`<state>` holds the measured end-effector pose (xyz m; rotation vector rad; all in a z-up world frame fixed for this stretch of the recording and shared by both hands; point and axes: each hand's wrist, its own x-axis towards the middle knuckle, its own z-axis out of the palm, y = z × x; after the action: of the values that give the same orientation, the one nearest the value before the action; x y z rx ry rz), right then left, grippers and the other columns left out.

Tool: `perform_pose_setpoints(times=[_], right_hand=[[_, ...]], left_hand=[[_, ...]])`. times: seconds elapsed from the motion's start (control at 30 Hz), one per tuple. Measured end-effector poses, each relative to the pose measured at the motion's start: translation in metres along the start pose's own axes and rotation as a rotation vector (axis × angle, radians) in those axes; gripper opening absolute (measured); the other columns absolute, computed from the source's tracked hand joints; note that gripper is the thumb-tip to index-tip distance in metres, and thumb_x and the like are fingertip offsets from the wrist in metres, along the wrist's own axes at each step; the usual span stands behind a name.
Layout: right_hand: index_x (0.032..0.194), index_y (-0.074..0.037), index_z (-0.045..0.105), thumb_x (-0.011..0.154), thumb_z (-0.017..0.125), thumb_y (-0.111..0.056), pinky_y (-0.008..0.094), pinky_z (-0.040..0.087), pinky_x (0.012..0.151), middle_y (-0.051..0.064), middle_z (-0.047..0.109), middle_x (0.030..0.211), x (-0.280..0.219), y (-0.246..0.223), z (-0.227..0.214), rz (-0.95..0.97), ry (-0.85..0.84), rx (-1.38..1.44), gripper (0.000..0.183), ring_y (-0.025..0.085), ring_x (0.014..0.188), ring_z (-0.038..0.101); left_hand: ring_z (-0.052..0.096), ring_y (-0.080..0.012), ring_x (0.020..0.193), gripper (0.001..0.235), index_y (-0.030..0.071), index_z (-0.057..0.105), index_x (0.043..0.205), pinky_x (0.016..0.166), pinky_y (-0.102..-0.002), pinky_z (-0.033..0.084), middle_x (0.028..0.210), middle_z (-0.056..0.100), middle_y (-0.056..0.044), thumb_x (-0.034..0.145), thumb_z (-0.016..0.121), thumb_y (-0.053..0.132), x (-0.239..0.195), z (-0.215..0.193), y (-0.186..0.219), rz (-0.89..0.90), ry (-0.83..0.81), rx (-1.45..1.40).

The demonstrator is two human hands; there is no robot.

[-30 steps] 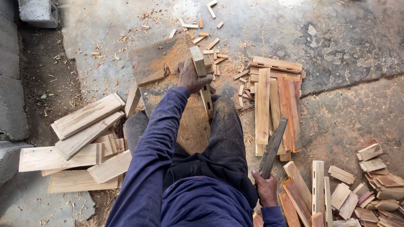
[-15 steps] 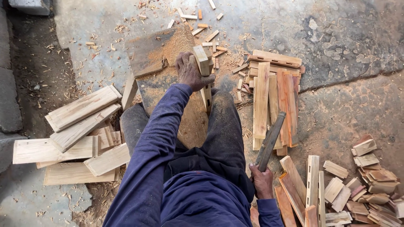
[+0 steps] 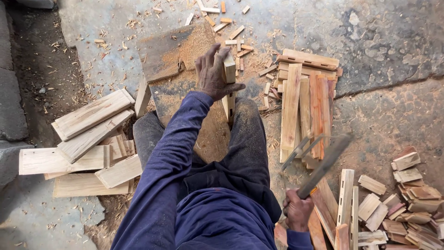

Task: The person sits on the ground and uses a bow saw to cut a small wooden block placed between their legs. They hold the wood with the left hand and operate the saw with the right hand, making repeated cuts. After cutting, the person picks up a longer wooden plank and continues sawing it in the same manner.

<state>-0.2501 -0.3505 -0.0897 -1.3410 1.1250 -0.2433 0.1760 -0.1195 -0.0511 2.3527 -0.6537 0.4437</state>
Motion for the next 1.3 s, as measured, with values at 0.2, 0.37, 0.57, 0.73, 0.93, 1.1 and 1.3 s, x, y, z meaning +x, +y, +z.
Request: perform_pose_setpoints(times=[0.2, 0.37, 0.57, 0.73, 0.93, 1.1, 1.3], right_hand=[[0.089, -0.005, 0.054, 0.085, 0.069, 0.001, 0.028, 0.040, 0.044, 0.005, 0.054, 0.062, -0.036, -0.068, 0.003, -0.230, -0.058, 0.143, 0.017, 0.014, 0.048, 0.052], [0.096, -0.007, 0.057, 0.094, 0.069, -0.001, 0.035, 0.048, 0.072, 0.006, 0.059, 0.069, -0.037, -0.117, 0.012, -0.532, -0.334, 0.388, 0.013, 0.015, 0.061, 0.058], [0.103, -0.011, 0.054, 0.096, 0.076, -0.013, 0.044, 0.047, 0.099, 0.001, 0.053, 0.071, -0.052, -0.171, 0.039, -0.749, -0.583, 0.436, 0.023, 0.014, 0.066, 0.055], [0.099, -0.012, 0.052, 0.101, 0.073, -0.022, 0.044, 0.044, 0.097, 0.000, 0.049, 0.069, -0.058, -0.176, 0.070, -0.641, -0.748, 0.582, 0.024, 0.016, 0.065, 0.052], [0.094, -0.012, 0.051, 0.102, 0.070, -0.019, 0.043, 0.043, 0.088, -0.001, 0.045, 0.066, -0.059, -0.180, 0.096, -0.536, -0.890, 0.790, 0.022, 0.016, 0.060, 0.048], [0.095, -0.012, 0.050, 0.102, 0.068, -0.018, 0.042, 0.042, 0.086, -0.001, 0.045, 0.065, -0.059, -0.176, 0.106, -0.473, -0.935, 0.871, 0.020, 0.016, 0.057, 0.047], [0.094, -0.012, 0.049, 0.102, 0.067, -0.018, 0.042, 0.042, 0.085, -0.001, 0.045, 0.063, -0.064, -0.175, 0.110, -0.402, -0.899, 0.964, 0.020, 0.016, 0.055, 0.047]], left_hand=[[0.040, -0.0375, 0.142, 0.108, 0.013, 0.047, 0.146, 0.118, -0.054, 0.027, 0.150, 0.043, -0.015, 0.069, 0.090, 0.076, 0.003, -0.012, -0.002, 0.091, -0.025, 0.038], [0.045, -0.0359, 0.140, 0.100, 0.011, 0.049, 0.145, 0.116, -0.052, 0.031, 0.150, 0.046, -0.015, 0.075, 0.090, 0.070, -0.004, -0.010, -0.003, 0.044, -0.041, -0.013], [0.047, -0.0376, 0.138, 0.100, 0.010, 0.050, 0.143, 0.115, -0.051, 0.035, 0.150, 0.047, -0.016, 0.072, 0.090, 0.068, -0.016, -0.006, -0.005, -0.002, -0.054, -0.046], [0.047, -0.0390, 0.136, 0.101, 0.009, 0.050, 0.141, 0.116, -0.052, 0.035, 0.148, 0.049, -0.016, 0.071, 0.086, 0.072, -0.019, -0.009, -0.004, 0.031, -0.028, 0.018], [0.046, -0.0371, 0.141, 0.079, 0.009, 0.054, 0.145, 0.122, -0.050, 0.030, 0.152, 0.052, -0.016, 0.099, 0.051, 0.072, -0.016, -0.022, -0.001, 0.031, -0.078, 0.010], [0.039, -0.0325, 0.152, 0.068, 0.017, 0.057, 0.148, 0.128, -0.048, 0.021, 0.157, 0.053, -0.008, 0.102, 0.044, 0.066, -0.021, -0.007, -0.006, -0.154, -0.101, -0.102], [0.014, -0.0307, 0.163, 0.083, 0.017, 0.034, 0.163, 0.129, -0.049, -0.002, 0.170, 0.035, -0.010, 0.098, 0.045, 0.067, -0.032, 0.021, -0.017, -0.326, -0.039, -0.398]])
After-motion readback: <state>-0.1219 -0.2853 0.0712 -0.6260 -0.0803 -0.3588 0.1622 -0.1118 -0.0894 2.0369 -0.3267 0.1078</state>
